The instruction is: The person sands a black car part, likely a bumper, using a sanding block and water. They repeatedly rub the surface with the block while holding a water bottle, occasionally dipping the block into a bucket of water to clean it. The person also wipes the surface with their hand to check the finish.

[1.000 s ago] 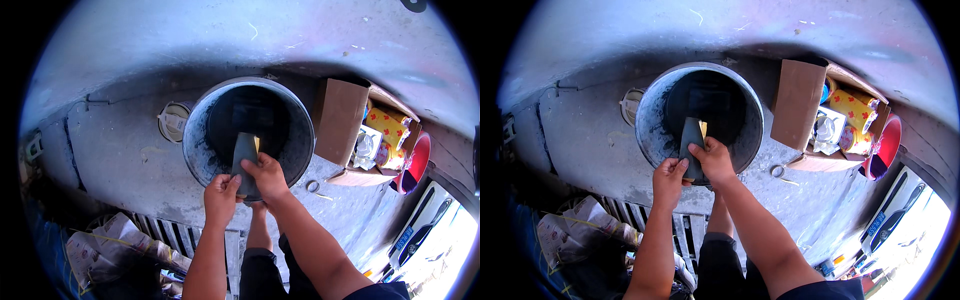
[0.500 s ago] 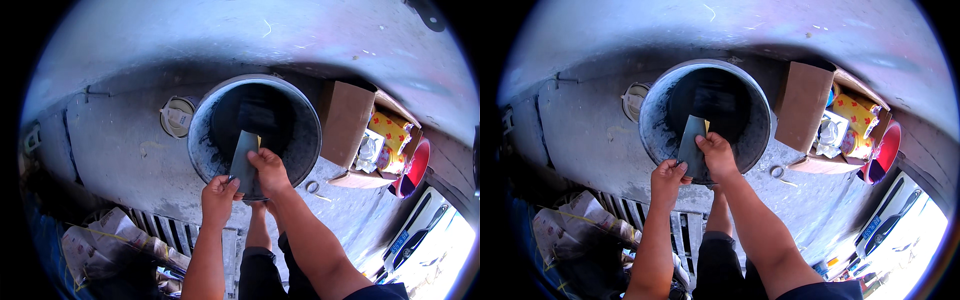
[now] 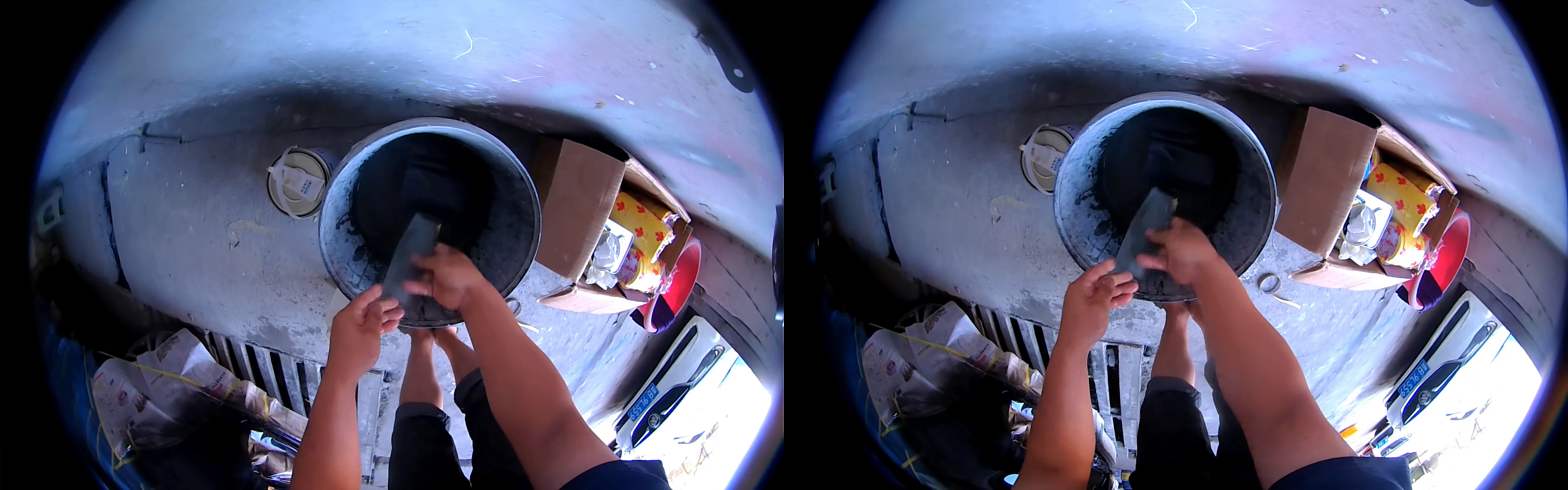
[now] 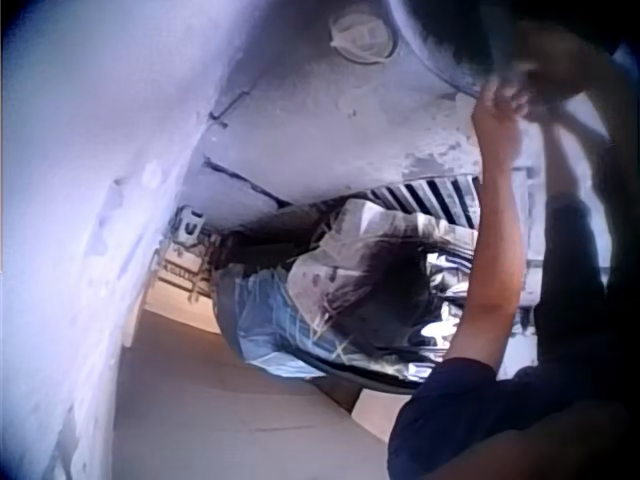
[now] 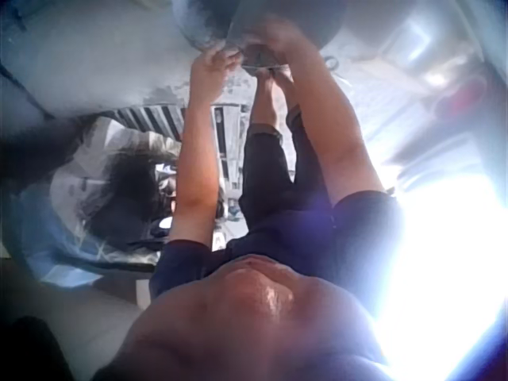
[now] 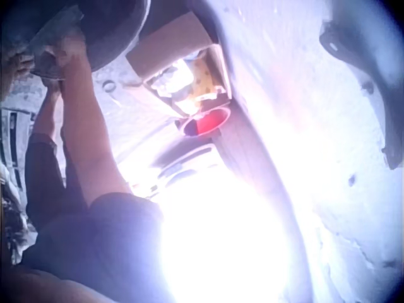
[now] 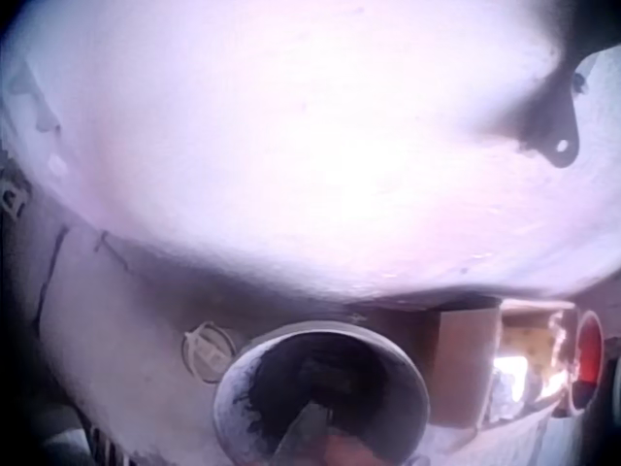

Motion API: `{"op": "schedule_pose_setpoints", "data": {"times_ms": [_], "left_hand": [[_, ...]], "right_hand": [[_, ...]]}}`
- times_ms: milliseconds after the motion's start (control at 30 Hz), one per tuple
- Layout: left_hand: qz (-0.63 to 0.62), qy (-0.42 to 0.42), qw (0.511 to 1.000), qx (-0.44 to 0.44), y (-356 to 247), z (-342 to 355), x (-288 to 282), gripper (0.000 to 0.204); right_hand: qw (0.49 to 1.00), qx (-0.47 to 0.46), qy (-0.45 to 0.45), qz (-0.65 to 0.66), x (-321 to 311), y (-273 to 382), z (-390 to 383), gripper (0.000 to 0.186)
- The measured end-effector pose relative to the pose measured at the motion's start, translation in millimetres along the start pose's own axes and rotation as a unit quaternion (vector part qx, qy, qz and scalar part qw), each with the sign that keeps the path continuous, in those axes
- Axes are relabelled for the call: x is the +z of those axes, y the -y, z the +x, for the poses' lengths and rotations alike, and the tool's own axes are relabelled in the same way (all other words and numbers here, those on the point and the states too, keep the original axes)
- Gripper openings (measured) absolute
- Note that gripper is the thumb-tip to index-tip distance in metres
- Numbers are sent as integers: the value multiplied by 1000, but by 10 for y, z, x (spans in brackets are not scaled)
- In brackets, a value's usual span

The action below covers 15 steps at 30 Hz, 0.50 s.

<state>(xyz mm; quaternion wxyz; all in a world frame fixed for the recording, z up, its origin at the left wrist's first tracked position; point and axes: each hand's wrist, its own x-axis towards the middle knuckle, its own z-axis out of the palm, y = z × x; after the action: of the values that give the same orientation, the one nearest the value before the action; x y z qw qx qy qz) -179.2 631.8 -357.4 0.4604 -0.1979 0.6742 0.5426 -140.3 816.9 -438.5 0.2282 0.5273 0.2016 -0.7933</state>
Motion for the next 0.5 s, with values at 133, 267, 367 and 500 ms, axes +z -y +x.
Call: {"op": "schedule_pose_setpoints", "data": {"times_ms": [133,267,367,500], "left_hand": [[-7,-60,997,44,-234,-258,62,44],[-118,-102,984,85,-12,-454,-285,35],[-202,-216,952,78,316,-393,-712,26],[-128,-330,935,2,1082,-171,-1460,24]], "right_hand": [[969,-64,-170,-165,-158,-36,780,46],[674,-259,-200,-662,-319,-83,1400,38],[633,-224,-180,-719,-412,-202,1699,35],[569,-204,-150,-783,-246,-231,1696,31]]}}
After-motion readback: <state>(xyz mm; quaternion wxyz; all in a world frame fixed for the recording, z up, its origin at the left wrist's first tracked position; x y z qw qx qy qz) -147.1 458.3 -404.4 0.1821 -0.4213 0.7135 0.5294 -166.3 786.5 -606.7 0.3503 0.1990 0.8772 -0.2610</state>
